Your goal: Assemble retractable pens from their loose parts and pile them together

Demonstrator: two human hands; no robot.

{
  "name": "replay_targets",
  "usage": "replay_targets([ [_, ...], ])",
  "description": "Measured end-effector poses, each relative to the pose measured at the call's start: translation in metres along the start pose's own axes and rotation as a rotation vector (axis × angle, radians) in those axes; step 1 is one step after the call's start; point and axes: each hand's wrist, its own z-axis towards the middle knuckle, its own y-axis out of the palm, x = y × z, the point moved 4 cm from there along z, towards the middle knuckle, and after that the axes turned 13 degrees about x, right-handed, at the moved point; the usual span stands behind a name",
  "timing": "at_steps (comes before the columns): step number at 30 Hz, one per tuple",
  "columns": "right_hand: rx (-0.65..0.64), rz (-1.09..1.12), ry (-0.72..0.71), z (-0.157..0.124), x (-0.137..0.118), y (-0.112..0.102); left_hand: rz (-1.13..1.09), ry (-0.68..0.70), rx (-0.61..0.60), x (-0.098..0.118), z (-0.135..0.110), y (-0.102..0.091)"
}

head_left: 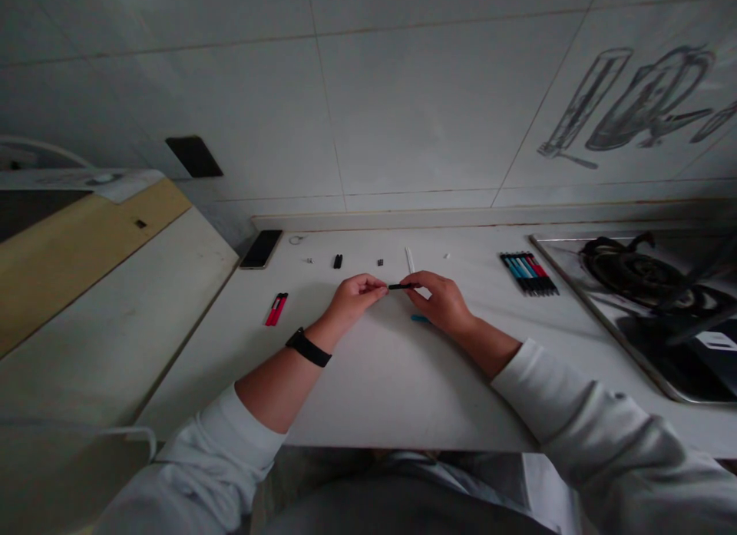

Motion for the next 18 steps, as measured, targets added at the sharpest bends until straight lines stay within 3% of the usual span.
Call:
replay_targets([
  [6, -0.019, 0.015, 0.042, 0.0007, 0.0028, 0.0006, 0.051, 0.09, 0.016, 0.0028, 0.0006, -0.0019],
  [14, -0.16, -0.029, 0.116, 0.0028, 0.0029, 0.0021, 0.159, 0.216, 0.012, 0.0095, -0.0011, -0.0043],
  [18, -0.122, 0.066, 0.113, 0.0006, 0.0033, 0.0031, 0.175, 0.217, 0.023, 0.01, -0.0011, -0.0048],
])
